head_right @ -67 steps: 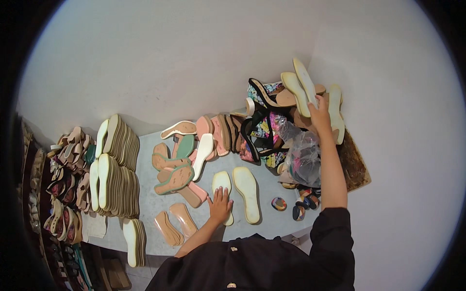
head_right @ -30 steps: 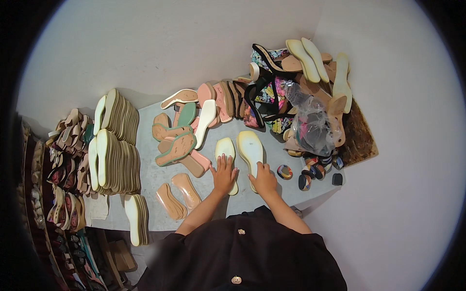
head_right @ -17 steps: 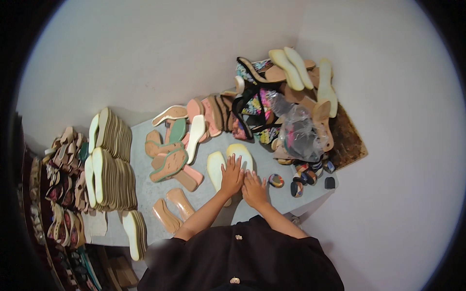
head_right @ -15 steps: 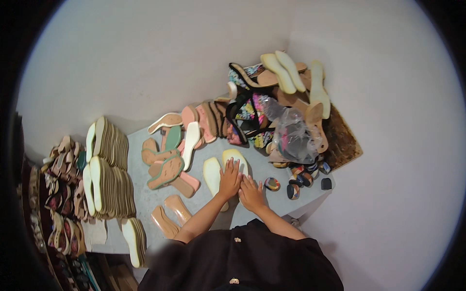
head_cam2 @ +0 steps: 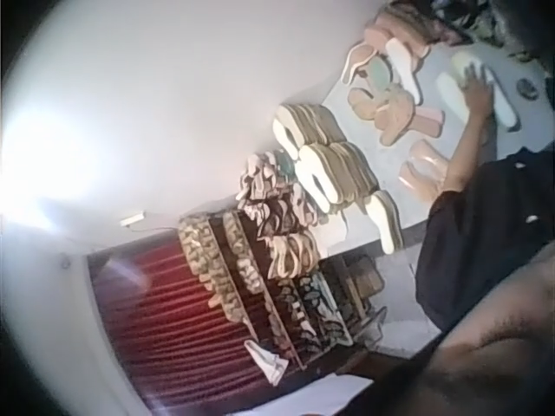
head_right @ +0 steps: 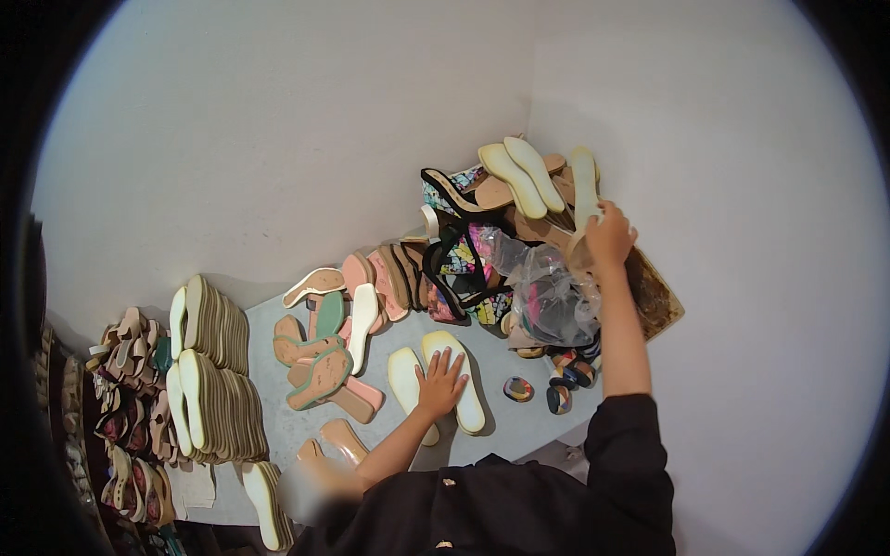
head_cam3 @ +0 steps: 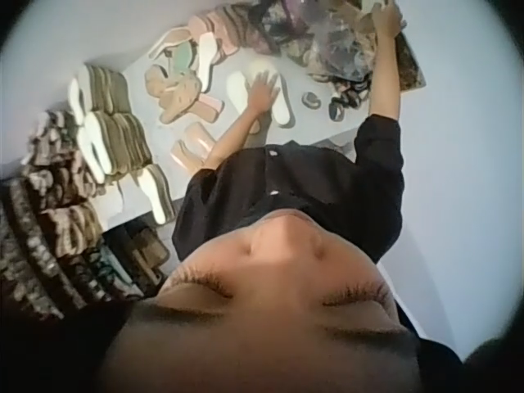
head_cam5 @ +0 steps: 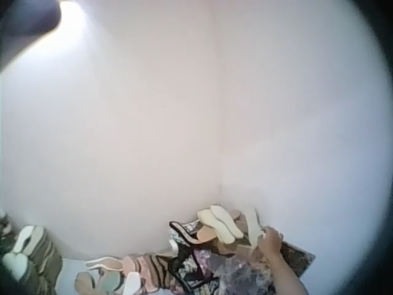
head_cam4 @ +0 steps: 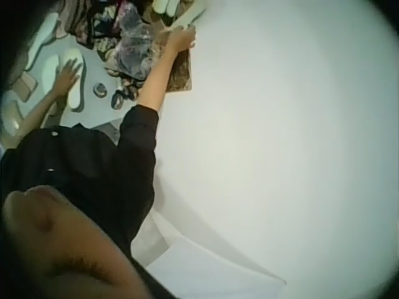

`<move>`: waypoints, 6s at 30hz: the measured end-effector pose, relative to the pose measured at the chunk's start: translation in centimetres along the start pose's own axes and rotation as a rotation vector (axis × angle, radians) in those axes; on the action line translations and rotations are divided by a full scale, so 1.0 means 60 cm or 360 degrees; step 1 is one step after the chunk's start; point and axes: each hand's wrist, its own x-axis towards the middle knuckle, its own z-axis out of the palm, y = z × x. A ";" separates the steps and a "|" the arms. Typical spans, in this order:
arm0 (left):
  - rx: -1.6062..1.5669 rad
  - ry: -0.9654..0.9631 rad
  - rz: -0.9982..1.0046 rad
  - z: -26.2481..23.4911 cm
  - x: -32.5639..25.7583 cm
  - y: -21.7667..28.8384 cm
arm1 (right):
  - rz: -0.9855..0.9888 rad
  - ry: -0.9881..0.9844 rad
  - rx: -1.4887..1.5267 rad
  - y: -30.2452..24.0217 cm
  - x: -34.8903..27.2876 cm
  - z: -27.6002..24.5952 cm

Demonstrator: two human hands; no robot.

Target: Sorting and stacking shoe insoles and components on a worktable.

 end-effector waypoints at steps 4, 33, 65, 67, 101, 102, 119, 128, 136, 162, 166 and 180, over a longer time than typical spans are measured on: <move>0.0007 0.0016 0.0079 0.003 0.020 0.013 | 0.0457 -0.0360 0.0197 0.209 0.116 0.077; -0.0609 0.0921 0.0575 -0.326 0.017 0.090 | -0.1417 -0.1287 0.0587 -0.175 -0.144 -0.162; -0.0924 0.0435 -0.0676 -0.024 -0.074 0.003 | -0.0339 -0.1383 0.0783 -0.062 -0.588 0.049; -0.0788 0.0304 -0.0747 -0.021 -0.080 0.002 | -0.0320 -0.1377 0.0782 -0.058 -0.595 0.060; -0.0010 0.0102 -0.0111 -0.012 -0.008 0.016 | -0.0580 -0.0153 0.0646 -0.147 -0.012 0.044; -0.0016 0.0078 -0.0124 -0.012 -0.008 0.018 | -0.0463 -0.0165 0.0396 -0.151 0.017 0.069; -0.0005 0.0124 -0.0129 -0.016 -0.006 0.016 | 0.0299 -0.0690 0.0171 -0.134 0.073 0.209; -0.0276 -0.0175 -0.0194 -0.035 0.011 0.006 | 0.0046 -0.0215 0.0522 -0.135 0.062 0.163; -0.1783 0.0387 -0.0205 -0.130 0.100 0.011 | -0.0355 -0.0284 0.1411 -0.200 -0.044 -0.002; -0.1686 0.0103 -0.0425 -0.079 -0.037 0.023 | 0.0140 -0.0839 0.1074 -0.061 -0.520 -0.027; -0.0958 0.0161 -0.0274 -0.013 -0.082 -0.025 | 0.0044 -0.0900 0.0802 -0.058 -0.528 -0.024; -0.0815 0.0150 -0.0311 -0.005 -0.087 -0.042 | -0.0185 -0.1173 0.0341 -0.092 -0.565 -0.015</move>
